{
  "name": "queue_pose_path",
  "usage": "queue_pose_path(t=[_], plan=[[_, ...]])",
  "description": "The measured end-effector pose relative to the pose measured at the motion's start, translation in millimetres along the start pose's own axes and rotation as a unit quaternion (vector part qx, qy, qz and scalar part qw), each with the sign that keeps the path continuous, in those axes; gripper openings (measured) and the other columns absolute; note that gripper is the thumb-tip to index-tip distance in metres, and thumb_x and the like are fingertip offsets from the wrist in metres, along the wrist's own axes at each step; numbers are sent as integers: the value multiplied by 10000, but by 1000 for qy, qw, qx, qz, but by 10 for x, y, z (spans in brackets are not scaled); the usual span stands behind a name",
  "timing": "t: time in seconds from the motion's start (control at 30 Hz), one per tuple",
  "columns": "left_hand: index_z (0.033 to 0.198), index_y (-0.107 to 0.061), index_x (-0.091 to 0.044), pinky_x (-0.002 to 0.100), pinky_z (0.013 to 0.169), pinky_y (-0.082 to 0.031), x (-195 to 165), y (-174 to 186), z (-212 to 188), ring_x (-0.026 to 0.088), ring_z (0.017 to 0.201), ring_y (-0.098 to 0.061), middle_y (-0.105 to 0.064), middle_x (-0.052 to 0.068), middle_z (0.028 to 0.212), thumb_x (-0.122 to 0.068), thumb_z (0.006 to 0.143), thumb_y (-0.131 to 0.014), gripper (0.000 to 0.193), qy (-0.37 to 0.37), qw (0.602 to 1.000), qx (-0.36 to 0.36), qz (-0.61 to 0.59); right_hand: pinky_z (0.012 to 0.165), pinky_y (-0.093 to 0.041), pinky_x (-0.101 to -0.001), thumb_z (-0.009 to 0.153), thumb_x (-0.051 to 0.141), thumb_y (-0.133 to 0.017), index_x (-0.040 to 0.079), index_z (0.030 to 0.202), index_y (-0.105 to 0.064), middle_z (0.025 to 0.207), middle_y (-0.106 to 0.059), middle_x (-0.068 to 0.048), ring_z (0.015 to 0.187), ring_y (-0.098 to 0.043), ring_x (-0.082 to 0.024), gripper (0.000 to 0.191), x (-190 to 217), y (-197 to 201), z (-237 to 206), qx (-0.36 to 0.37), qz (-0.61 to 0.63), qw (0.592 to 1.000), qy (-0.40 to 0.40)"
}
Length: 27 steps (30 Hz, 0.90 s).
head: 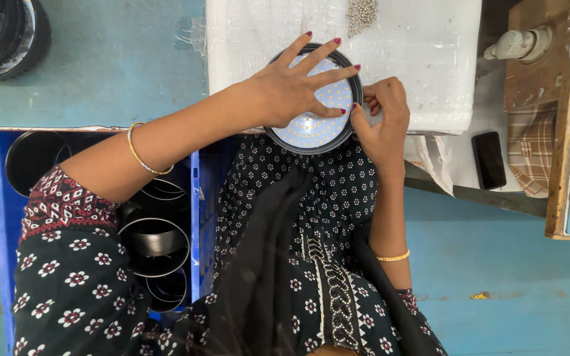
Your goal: The person uses a green electric screwdriver to fasten screws into the rim of a circular LED light module. They repeatedly pick up screws, align them with pre-drilled holes, and drive them in while holding the module steady. Completed units are stacked on the table.
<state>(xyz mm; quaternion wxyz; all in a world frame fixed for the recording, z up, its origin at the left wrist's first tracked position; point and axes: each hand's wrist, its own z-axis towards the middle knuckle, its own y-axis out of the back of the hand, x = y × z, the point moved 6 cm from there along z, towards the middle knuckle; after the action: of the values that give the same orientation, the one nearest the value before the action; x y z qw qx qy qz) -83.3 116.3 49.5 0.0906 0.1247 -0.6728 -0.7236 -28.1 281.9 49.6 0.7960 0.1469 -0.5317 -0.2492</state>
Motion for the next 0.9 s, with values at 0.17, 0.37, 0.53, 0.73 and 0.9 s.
queue_pose_path(t=[0.17,0.37,0.53,0.73,0.9], plan=[[1414,-611,-496,674,1181,-72,46,34,-17,402,1548,-11,-130,53,1722,-43,690,-738,863,4,1000,25,-15,729,-433,-307,841,42,-696,-19,989,-639,952,-519,-89,830,-511,-187,170,-10,-7,-1,-1,-4,1000,-2],[1397,-572,-470,678,1201,-57,85,64,-73,367,1541,21,-97,32,1698,-395,576,-895,886,57,989,77,-115,732,-436,-306,854,45,-701,-20,1001,-642,956,-525,-90,832,-518,-190,171,-24,-7,1,0,-6,1000,3],[1427,-623,-432,669,1213,-102,10,152,-196,380,1566,-45,-185,62,1713,-423,590,-900,881,43,995,-20,-86,739,-443,-305,860,41,-702,-19,1009,-645,960,-528,-90,835,-524,-189,170,-40,-15,-17,-3,-5,1000,0],[1395,-662,-416,660,1220,-109,-7,135,-202,380,1565,-77,-208,57,1717,-408,577,-907,854,51,996,-36,-69,743,-443,-301,864,43,-703,-18,1010,-643,965,-526,-89,835,-520,-185,170,-47,-24,-29,-3,-2,1000,-2],[1393,-656,-407,672,1218,-99,-23,101,-181,381,1559,-69,-198,55,1712,-427,579,-911,854,72,994,-29,-74,742,-439,-300,871,42,-703,-18,1024,-649,969,-530,-88,835,-518,-183,173,-53,-32,-32,-3,0,1000,-5]])
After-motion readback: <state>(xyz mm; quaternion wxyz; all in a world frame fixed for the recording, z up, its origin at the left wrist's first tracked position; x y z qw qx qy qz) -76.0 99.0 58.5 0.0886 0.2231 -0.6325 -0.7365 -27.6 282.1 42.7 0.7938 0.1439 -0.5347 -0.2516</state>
